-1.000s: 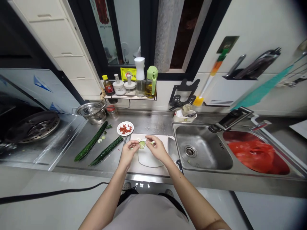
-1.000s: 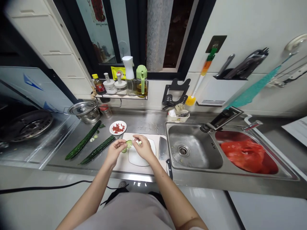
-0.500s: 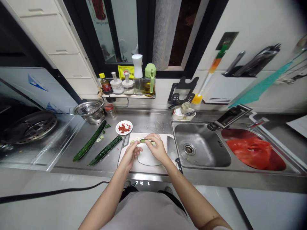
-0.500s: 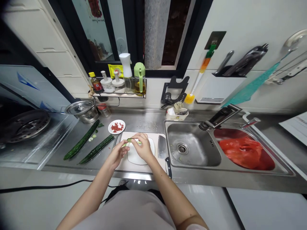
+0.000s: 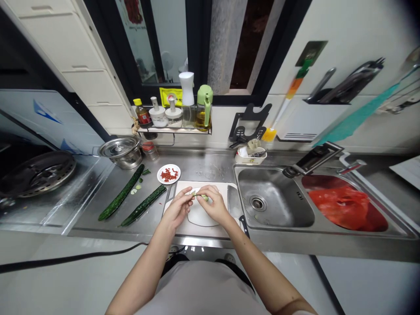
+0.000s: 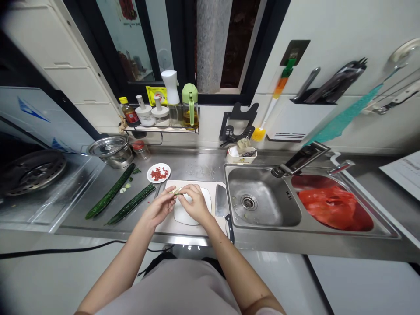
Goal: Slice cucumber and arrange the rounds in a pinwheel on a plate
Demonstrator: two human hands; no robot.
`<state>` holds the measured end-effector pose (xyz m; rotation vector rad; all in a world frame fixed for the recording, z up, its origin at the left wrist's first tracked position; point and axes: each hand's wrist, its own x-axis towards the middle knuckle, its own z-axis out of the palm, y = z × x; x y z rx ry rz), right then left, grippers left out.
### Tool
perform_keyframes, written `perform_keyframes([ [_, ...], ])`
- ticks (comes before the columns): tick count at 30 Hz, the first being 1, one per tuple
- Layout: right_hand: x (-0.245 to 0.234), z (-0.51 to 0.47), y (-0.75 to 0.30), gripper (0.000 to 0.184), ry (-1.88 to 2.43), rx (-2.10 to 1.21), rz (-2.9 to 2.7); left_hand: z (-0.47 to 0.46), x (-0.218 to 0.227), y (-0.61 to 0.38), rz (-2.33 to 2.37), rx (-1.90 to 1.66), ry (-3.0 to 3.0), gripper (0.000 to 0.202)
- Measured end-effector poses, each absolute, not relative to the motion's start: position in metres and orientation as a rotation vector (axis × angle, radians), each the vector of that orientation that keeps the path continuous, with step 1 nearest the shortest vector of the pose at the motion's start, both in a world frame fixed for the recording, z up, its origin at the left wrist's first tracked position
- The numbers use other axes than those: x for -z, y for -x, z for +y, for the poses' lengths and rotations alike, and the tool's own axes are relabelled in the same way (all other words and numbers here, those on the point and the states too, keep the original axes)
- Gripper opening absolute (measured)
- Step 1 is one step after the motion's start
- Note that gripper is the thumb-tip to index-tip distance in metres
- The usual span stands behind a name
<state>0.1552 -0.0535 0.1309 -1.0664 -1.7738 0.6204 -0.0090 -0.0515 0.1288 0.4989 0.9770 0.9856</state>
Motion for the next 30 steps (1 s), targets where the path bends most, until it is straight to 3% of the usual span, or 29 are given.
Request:
perform_keyframes([
  [7, -0.133, -0.056, -0.154, 0.012, 1.105, -0.651, -1.817, -0.053, -0.135, 0.004, 1.074, -1.129, -0.717, 0.065],
  [30, -0.121, -0.053, -0.146, 0.014, 1.211, -1.148, -1.41, -0.057, -0.127, -0.002, 1.117, -1.293, -0.994, 0.055],
])
